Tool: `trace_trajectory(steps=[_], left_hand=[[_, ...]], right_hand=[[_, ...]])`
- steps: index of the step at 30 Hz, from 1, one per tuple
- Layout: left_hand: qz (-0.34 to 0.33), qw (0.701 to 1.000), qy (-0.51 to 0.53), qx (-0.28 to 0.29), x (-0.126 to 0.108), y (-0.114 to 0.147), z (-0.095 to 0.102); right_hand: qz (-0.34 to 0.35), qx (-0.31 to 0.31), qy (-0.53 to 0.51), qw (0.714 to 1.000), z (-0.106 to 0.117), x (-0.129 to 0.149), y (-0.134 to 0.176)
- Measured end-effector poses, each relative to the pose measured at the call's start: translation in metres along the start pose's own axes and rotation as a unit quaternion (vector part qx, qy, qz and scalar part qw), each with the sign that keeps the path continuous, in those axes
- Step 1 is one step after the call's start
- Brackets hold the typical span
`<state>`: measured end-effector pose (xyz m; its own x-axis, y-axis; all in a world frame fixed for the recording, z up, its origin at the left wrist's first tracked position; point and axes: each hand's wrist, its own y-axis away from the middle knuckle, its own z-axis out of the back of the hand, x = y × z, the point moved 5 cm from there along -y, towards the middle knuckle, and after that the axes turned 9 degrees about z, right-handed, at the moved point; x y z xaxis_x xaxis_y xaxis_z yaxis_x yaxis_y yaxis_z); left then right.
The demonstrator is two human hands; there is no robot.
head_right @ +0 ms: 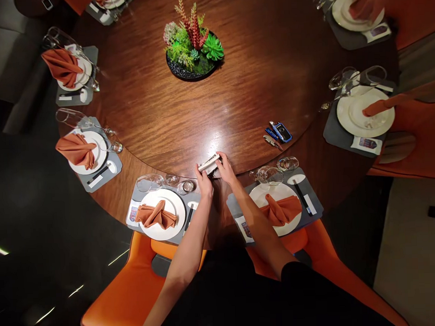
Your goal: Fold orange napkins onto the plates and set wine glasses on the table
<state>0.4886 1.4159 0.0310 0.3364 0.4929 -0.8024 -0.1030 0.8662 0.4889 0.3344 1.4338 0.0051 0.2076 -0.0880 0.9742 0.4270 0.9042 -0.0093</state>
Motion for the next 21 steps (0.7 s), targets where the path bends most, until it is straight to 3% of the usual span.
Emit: trace_trajectory(steps=[5,14,21], left_hand=[[0.002,1.000,-0.001,0.017,0.004,0.004,0.000],[-0.107,0.993,-0.024,-0.035,-0.007,0.008,0.022],[-0.119,0.991,-0.032,-0.057,-0.012,0.008,0.036]], right_hand=[[0.014,0.033,0.020,0.999,-0.006,0.008,0.000],[0.105,0.036,0.089,0.990,-0.004,0.040,-0.003],[0.132,0.078,0.153,0.976,-0.002,0.043,-0.010]])
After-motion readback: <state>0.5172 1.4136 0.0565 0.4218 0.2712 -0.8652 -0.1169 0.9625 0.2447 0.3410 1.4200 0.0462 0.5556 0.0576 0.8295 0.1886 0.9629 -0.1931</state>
